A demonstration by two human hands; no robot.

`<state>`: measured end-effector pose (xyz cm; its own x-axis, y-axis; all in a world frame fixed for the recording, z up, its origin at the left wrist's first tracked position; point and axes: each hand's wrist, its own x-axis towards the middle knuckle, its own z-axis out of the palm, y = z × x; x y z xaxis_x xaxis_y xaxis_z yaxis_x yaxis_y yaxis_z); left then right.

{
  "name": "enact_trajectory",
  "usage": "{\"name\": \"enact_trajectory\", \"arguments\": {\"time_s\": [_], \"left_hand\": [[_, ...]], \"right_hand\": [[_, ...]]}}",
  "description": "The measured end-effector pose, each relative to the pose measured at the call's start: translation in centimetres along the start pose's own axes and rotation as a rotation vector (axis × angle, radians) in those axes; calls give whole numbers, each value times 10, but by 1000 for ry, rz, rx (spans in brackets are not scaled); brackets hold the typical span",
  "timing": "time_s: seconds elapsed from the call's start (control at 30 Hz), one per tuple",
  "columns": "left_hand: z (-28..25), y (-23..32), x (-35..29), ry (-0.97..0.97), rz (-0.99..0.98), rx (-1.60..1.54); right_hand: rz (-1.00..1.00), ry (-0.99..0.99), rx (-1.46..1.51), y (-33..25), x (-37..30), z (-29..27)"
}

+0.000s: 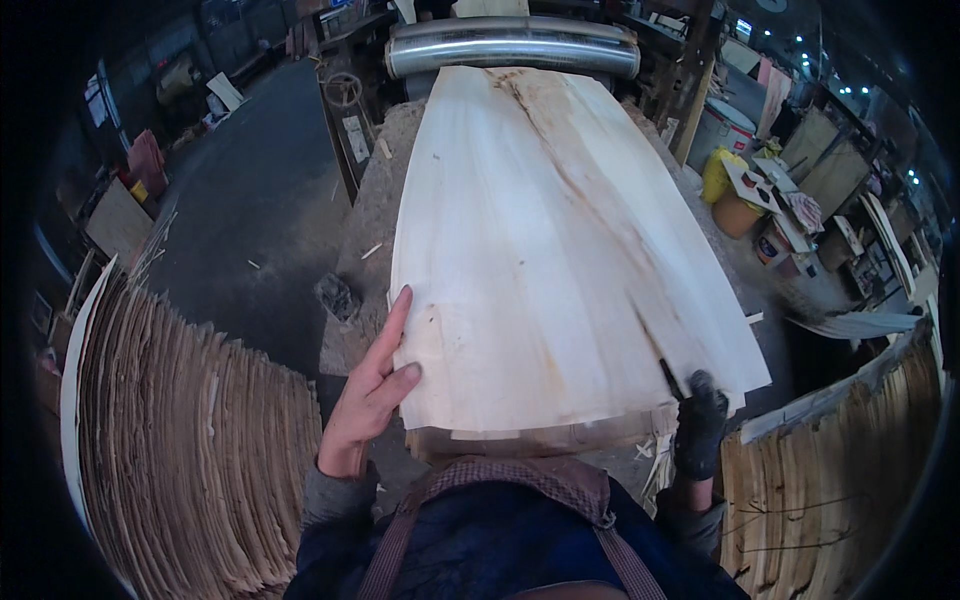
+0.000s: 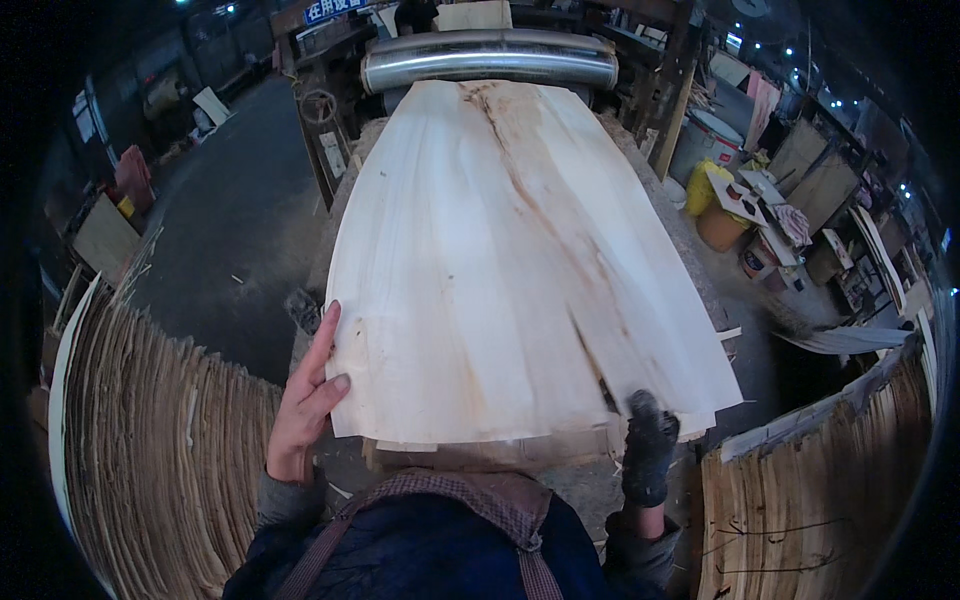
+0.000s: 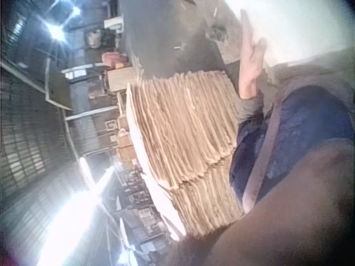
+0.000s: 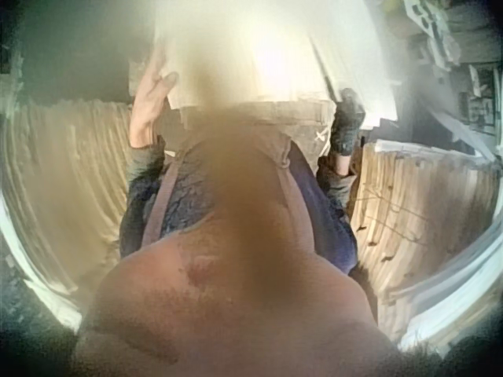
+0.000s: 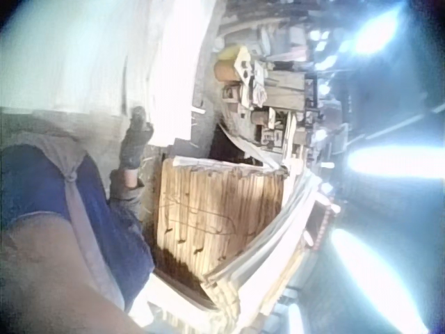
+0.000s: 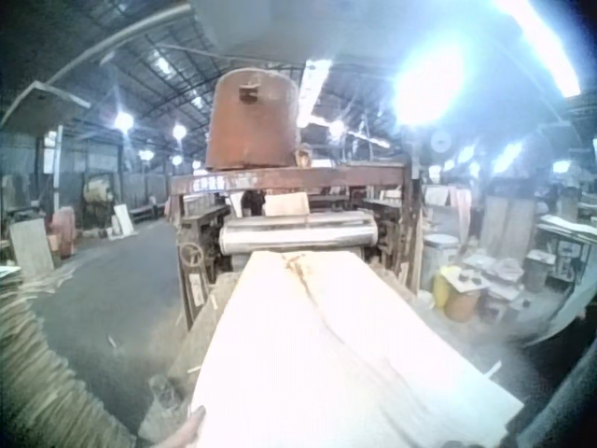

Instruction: The person organizes and feeds thin sheets of wood veneer through a large industrial roller machine by hand, before lifting a stack of processed sheets and moving them to a nearby pile.

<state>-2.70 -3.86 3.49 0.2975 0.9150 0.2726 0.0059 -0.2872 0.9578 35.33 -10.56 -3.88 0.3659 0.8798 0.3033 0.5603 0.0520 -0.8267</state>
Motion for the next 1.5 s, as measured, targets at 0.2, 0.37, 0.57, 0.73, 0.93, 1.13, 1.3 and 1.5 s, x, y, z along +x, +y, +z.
{"name": "enact_trajectory", "arguments": {"time_s": [0.2,0.37,0.57,0.73,0.93,1.13,1.3,1.5], "left_hand": [[7,2,52,83,176,-342],[-11,-26,119,168,98,-643],[-44,-91,135,485,-263,-528],[-61,-183,63,438,-349,319],[4,-186,31,390,-352,745],[-20,-199,33,450,-499,382],[-33,-201,33,443,-513,288],[-30,-128,44,388,-331,-444]], "right_hand": [[-447,192,-24,-48,55,-4],[-14,-32,1174,-83,132,61],[315,-185,1177,-28,203,172],[495,-196,1142,-11,281,263],[655,-467,1422,-1,385,312],[614,-785,1220,-22,311,269],[608,-1060,1020,-9,159,174],[870,-1054,1033,-6,16,70]]}}
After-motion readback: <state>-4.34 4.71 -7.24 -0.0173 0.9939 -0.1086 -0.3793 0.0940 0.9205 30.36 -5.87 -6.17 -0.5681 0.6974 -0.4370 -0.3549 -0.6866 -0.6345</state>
